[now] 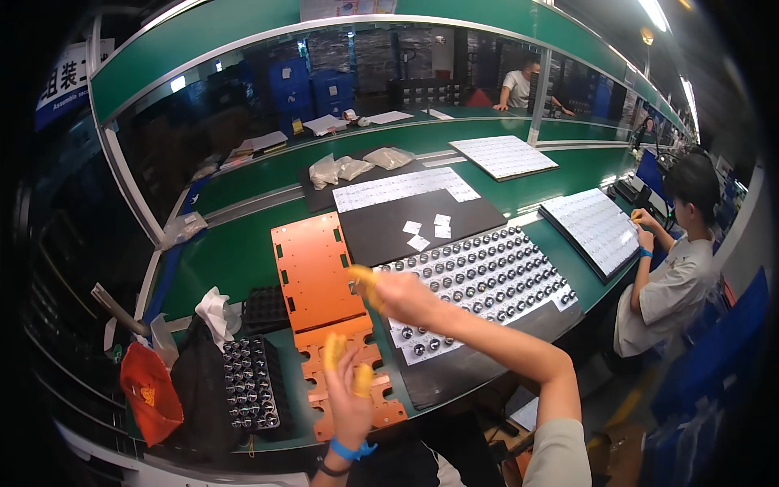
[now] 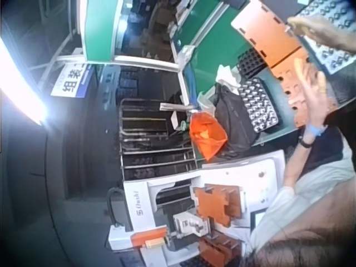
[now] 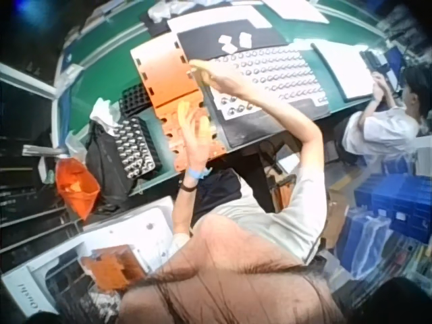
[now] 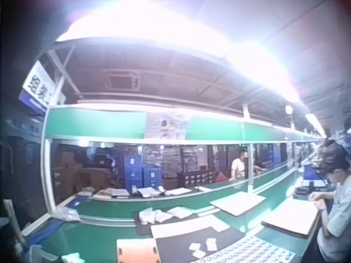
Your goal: The person places small white square components onto an orange plastic jig at a factory workstation. They handle the components one by one, positioning them into specific slots on the jig. The person also briefly interacts with a white machine labeled 'Qushi' to the left, placing the jig onto it before returning to the manual placement task.
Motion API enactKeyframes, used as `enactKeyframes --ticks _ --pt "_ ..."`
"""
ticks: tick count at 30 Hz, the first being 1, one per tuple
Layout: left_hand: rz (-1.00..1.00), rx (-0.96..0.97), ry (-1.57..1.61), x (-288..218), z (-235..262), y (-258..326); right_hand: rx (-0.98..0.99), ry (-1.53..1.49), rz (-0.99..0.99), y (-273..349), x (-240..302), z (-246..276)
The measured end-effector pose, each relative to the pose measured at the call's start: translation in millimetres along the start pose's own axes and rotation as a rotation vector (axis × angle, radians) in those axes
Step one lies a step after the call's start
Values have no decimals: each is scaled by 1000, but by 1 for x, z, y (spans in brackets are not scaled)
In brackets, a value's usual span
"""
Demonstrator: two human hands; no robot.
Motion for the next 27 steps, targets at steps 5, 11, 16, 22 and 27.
enactKeyframes --ticks 5,11,16,22,27 --pt "622 180 953 46 -30 -31 257 169 222 43 76 -14" --pt "698 -30 908 117 -30 -65 94 25 124 20 56 0" --pt "721 -75 862 122 -27 -79 -161 253 -300 2 -93 21" --pt "547 -27 533 104 -26 -71 -48 418 -859 50 -274 1" --pt "543 -25 564 100 -24 -66 -28 449 -958 66 -314 -16"
Point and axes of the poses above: each hand's wrist, its own y-axis away from the middle knuckle, its own z-axis out of the back of the hand, x = y × z, the point moved 9 cm from there along -y, towards the middle knuckle, and after that the axes turned 2 degrees about -x, right-handed, at the moved point
